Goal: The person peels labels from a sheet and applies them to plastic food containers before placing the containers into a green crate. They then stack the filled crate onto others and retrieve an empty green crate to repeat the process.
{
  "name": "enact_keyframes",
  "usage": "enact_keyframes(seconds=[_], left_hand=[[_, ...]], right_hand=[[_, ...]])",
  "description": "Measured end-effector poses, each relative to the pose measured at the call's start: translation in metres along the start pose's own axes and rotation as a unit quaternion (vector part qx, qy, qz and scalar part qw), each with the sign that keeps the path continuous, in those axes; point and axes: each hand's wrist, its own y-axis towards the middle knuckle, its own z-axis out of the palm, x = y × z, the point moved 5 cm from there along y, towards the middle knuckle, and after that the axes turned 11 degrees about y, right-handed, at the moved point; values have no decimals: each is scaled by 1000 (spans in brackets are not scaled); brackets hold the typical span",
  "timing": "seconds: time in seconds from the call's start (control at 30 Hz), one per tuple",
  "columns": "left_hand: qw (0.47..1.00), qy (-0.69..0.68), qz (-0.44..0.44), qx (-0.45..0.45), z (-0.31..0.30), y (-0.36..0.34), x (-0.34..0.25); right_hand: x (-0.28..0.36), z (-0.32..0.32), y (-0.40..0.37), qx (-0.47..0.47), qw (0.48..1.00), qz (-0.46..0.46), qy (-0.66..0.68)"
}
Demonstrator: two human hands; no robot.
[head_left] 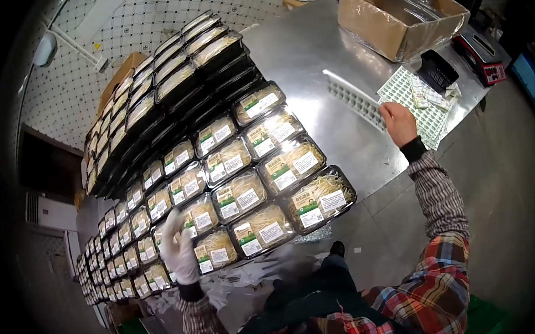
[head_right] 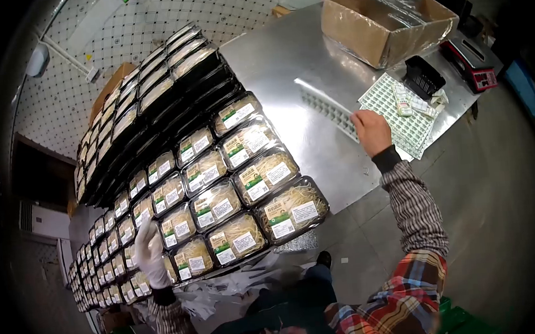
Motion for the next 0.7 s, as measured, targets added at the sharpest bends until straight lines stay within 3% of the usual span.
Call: enact_keyframes(seconds=[0.03, 0.1, 0.17, 0.2, 0.27, 0.3, 0.33, 0.37, 0.4, 0.43, 0.57, 0.7], left_hand=[[996, -24, 79, 23, 28, 23, -46], [964, 51, 257, 51, 60, 60, -122], [942, 9, 327, 74, 80, 75, -150], [947, -109, 267, 143, 89, 72, -157], [918, -223, 65, 322, 99, 57, -141], [892, -277, 24, 356, 105, 46, -125], [878, -313, -35, 360, 102, 37, -111], [859, -350, -91, 363, 100, 28, -102], [882, -376, -130, 253, 93, 22, -97], [883, -371, -159, 242, 88, 14, -85], [883, -420, -142, 154, 72, -6, -68], [882, -425, -151, 140, 54, -16, -53]], right_hand=[[57, -16, -1, 68, 996, -47, 21], [144, -41, -17, 171, 977, -88, 92], [187, -52, -35, 250, 951, -40, 177], [201, -55, -43, 281, 936, -8, 213], [205, -50, -56, 267, 935, 15, 233], [204, -48, -64, 257, 935, 27, 242], [196, -43, -72, 235, 932, 95, 259], [183, -33, -84, 172, 868, 230, 406], [185, -28, -90, 89, 860, 219, 453], [188, -23, -97, 6, 843, 204, 497], [198, 4, -127, -14, 833, 218, 507], [225, 16, -125, -24, 888, 177, 423]])
